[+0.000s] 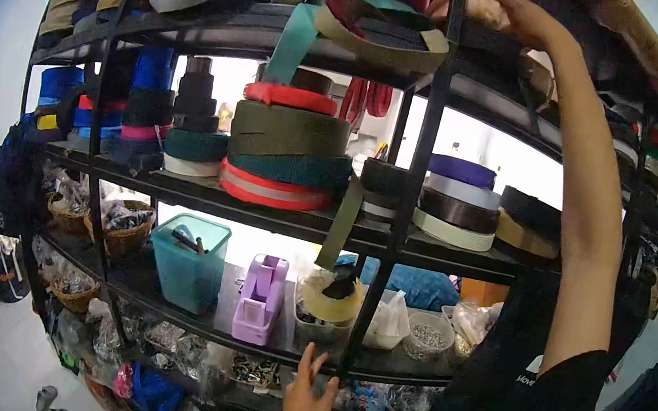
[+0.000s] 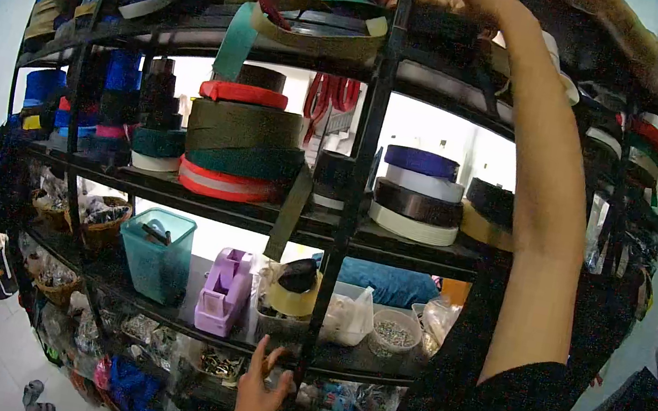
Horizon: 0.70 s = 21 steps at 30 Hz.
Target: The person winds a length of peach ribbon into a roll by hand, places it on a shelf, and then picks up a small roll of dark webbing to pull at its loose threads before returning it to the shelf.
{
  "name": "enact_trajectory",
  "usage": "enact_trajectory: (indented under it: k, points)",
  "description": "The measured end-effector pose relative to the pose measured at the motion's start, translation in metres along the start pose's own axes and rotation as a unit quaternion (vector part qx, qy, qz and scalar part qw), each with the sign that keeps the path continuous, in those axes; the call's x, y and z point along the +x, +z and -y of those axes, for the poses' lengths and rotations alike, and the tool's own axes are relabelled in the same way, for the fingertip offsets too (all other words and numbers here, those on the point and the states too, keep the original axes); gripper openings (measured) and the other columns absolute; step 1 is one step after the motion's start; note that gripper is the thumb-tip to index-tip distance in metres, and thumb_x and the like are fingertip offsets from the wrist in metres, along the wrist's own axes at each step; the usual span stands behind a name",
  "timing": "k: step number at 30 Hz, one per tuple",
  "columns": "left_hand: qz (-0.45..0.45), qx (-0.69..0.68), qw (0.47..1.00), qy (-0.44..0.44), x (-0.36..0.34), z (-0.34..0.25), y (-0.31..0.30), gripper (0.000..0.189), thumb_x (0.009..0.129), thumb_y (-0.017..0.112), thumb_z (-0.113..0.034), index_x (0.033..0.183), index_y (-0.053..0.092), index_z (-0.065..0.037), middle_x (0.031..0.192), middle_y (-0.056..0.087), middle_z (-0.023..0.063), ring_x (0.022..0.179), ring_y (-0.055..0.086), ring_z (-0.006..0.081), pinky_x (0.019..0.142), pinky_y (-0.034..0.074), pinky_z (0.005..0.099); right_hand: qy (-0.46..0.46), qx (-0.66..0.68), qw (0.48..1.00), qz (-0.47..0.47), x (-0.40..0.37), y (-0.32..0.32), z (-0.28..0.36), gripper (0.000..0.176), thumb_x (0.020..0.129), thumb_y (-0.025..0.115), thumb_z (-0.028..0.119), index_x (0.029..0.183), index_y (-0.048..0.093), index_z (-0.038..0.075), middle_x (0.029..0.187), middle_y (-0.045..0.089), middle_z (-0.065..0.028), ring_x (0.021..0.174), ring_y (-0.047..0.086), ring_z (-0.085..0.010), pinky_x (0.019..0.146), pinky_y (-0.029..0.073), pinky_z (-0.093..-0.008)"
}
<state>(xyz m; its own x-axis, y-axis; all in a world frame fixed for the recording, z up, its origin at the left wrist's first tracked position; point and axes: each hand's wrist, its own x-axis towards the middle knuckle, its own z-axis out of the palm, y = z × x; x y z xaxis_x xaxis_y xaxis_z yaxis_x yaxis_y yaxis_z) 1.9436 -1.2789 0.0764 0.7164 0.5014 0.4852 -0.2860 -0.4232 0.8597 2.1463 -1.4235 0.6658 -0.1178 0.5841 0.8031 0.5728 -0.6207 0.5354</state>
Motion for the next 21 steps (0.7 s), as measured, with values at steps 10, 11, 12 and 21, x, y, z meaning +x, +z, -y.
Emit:
enact_trajectory:
  k: [10, 11, 12, 21]
  points:
    - [-0.027, -0.014, 0.999, 0.012, -0.012, 0.014, -0.012, 0.069, 0.087, 0.06, -0.011, 0.145, 0.021, -0.005, 0.126, 0.058, 0.0181, 0.11, 0.06, 0.0318, 0.094, 0.046, 0.0376, 0.039, -0.025, 0.999, 0.007, 0.002, 0.008, -0.038, 0.064, 0.078, 0.069, 0.011, 0.137, 0.044, 0.013, 0.127, 0.057, -0.0154, 0.113, 0.058, -0.0298, 0.096, 0.048, -0.0404]
    - [-0.029, -0.019, 0.999, 0.009, -0.014, 0.015, -0.013, 0.069, 0.088, 0.059, -0.011, 0.145, 0.021, -0.005, 0.126, 0.058, 0.0177, 0.111, 0.06, 0.0318, 0.094, 0.045, 0.0374, 0.052, -0.013, 0.999, 0.009, 0.002, 0.009, -0.034, 0.06, 0.08, 0.068, 0.013, 0.136, 0.046, 0.013, 0.125, 0.058, -0.0159, 0.111, 0.059, -0.0303, 0.094, 0.049, -0.0405]
    - [-0.033, -0.024, 0.999, 0.007, -0.014, 0.014, -0.014, 0.069, 0.088, 0.059, -0.011, 0.145, 0.021, -0.005, 0.127, 0.058, 0.0172, 0.111, 0.06, 0.0319, 0.094, 0.045, 0.0372, 0.064, -0.001, 0.998, 0.008, 0.005, 0.009, -0.032, 0.056, 0.081, 0.066, 0.014, 0.134, 0.048, 0.013, 0.122, 0.06, -0.0164, 0.109, 0.06, -0.0307, 0.092, 0.05, -0.0406]
    - [-0.069, 0.057, 0.996, 0.03, -0.047, 0.057, -0.052, 0.034, 0.084, 0.059, -0.005, 0.118, 0.056, -0.004, 0.1, 0.062, 0.0141, 0.088, 0.063, 0.0241, 0.077, 0.049, 0.0319, 0.024, 0.125, 0.921, -0.369, -0.05, -0.029, 0.068, 0.036, 0.078, 0.07, 0.022, 0.108, 0.056, 0.008, 0.101, 0.064, -0.0167, 0.085, 0.063, -0.0292, 0.078, 0.051, -0.0375]
